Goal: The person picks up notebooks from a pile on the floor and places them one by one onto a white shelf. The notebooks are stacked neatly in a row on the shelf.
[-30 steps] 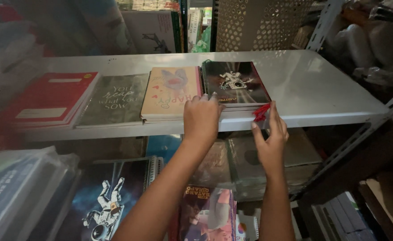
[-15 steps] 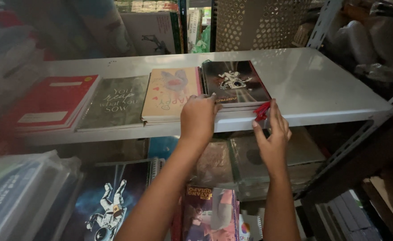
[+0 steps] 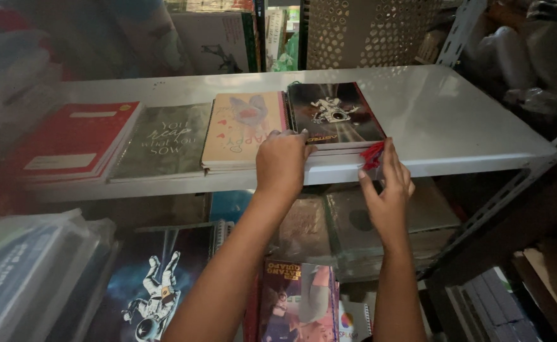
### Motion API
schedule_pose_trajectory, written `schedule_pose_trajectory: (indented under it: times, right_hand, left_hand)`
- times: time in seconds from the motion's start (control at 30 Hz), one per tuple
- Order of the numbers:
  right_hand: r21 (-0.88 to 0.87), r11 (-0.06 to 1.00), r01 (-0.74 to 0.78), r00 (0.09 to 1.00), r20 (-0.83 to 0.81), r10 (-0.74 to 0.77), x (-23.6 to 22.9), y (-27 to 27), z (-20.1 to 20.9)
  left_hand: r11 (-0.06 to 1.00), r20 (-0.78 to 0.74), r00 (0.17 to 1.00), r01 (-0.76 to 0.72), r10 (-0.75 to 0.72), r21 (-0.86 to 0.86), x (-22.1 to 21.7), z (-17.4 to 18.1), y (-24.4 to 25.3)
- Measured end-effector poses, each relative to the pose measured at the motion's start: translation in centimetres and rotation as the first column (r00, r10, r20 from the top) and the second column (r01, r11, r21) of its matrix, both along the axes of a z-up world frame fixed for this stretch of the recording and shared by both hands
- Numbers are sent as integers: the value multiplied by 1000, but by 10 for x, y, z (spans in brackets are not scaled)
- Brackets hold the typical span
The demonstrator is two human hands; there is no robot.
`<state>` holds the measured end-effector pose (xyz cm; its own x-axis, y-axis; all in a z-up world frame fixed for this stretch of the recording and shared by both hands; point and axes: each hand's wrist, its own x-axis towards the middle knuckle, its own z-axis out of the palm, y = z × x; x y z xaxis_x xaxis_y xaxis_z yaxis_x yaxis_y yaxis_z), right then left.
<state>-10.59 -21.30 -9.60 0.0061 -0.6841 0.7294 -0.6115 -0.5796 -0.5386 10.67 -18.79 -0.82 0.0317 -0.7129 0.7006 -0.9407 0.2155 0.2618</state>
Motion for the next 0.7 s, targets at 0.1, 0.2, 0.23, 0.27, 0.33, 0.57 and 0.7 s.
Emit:
schedule_pose_trajectory:
  times: [0.1, 0.2, 0.23, 0.27, 0.33, 0.57, 0.7]
  right_hand:
    - [6, 1000, 23, 999, -28, -23, -2, -8, -8]
    - [-69, 998, 13, 1000, -2, -14, -3, -12, -15]
    - [-70, 997, 11, 1000, -4, -11, -5, -9, -19]
    - [-266, 963, 36, 989, 146, 4, -6, -7, -24]
    - [-454, 889, 68, 957, 280, 70, -20, 2, -24]
    - [-621, 724, 300, 865, 497, 67, -79, 58, -44]
    - [-630, 754, 186, 842, 498, 208, -42, 112, -57]
  left_hand:
    - [1000, -5, 1000, 18, -18, -25, -1, 1, 3]
    - [1000, -3, 1000, -2, 2, -20, 0, -7, -3]
    - [1000, -5, 1000, -4, 4, -21, -2, 6, 5]
    - [998, -8, 999, -46, 46, -40, -4, 19, 13]
    - [994, -12, 995, -96, 95, -61, -8, 55, 46]
    - [926, -59, 952, -306, 301, -222, -1, 96, 191]
    - [868, -58, 907, -417, 418, -269, 21, 58, 255]
